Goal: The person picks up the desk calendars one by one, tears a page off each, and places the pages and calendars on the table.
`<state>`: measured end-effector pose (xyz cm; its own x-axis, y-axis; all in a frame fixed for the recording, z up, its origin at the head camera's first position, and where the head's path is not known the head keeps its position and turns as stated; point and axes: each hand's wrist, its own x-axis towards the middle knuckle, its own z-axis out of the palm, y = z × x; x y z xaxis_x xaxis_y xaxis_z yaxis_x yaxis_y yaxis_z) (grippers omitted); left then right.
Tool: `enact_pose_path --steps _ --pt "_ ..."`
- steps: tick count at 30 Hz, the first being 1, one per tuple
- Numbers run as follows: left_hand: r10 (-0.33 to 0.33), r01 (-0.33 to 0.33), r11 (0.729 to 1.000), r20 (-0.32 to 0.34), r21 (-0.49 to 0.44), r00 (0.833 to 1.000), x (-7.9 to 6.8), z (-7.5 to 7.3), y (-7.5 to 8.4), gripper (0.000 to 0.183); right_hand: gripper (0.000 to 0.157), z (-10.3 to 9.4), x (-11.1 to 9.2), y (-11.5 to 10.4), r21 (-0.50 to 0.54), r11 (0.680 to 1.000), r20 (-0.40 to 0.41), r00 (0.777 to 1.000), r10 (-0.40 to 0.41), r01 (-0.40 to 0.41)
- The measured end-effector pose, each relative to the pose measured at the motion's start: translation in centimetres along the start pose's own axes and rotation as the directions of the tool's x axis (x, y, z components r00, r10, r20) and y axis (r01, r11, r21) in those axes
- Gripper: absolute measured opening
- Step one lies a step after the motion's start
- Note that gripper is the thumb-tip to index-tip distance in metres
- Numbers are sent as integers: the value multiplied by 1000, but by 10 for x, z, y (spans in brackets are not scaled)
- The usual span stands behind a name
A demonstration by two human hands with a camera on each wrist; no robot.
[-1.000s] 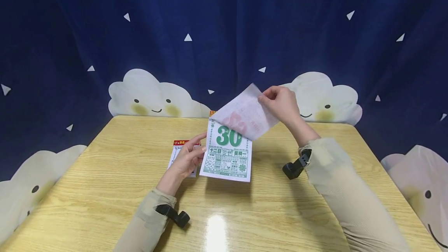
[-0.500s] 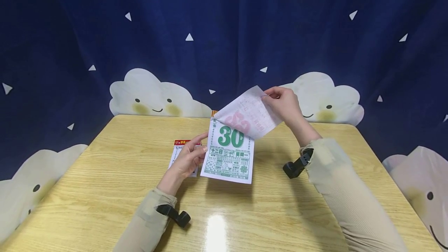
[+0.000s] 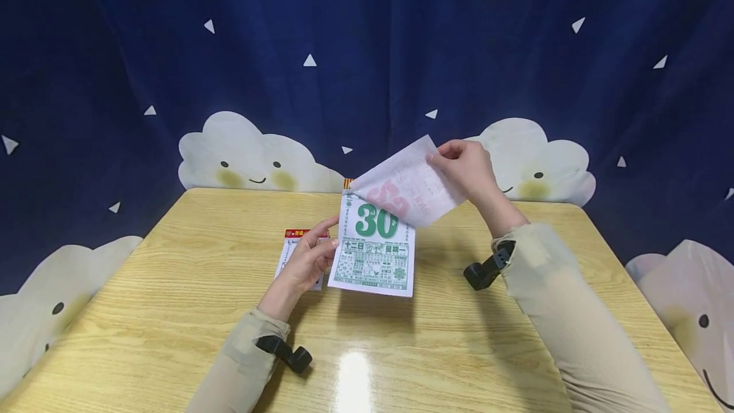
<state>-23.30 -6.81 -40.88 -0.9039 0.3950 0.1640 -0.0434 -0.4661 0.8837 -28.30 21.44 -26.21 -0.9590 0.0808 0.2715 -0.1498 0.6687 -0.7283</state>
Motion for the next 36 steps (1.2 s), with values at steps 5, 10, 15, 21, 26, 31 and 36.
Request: enact_pose_path --steps 5,10,15,21,26,31,36 --pt "-7 7 1000 -15 -15 1000 0 0 1 55 35 0 0 -3 23 998 -11 998 62 -62" --pt "-4 4 1000 -12 -1 1000 0 1 1 55 33 2 0 -6 87 995 14 999 45 -46" --pt "9 -9 1000 -17 -1 1000 0 1 2 56 31 5 -1 -5 122 992 32 999 -38 34" --pt "3 -3 1000 10 13 1000 -1 1 2 56 33 5 0 -8 74 997 24 1000 -13 11" --pt "-8 8 1000 7 13 1000 -1 2 1 56 32 5 0 -9 56 998 27 1000 -14 13" --pt "-16 16 1000 3 18 1000 -1 2 1 56 30 4 -1 -12 73 997 31 999 -20 17" --pt "-13 13 1000 13 23 1000 -1 0 0 57 30 4 -1 -15 50 999 50 999 -1 -1"
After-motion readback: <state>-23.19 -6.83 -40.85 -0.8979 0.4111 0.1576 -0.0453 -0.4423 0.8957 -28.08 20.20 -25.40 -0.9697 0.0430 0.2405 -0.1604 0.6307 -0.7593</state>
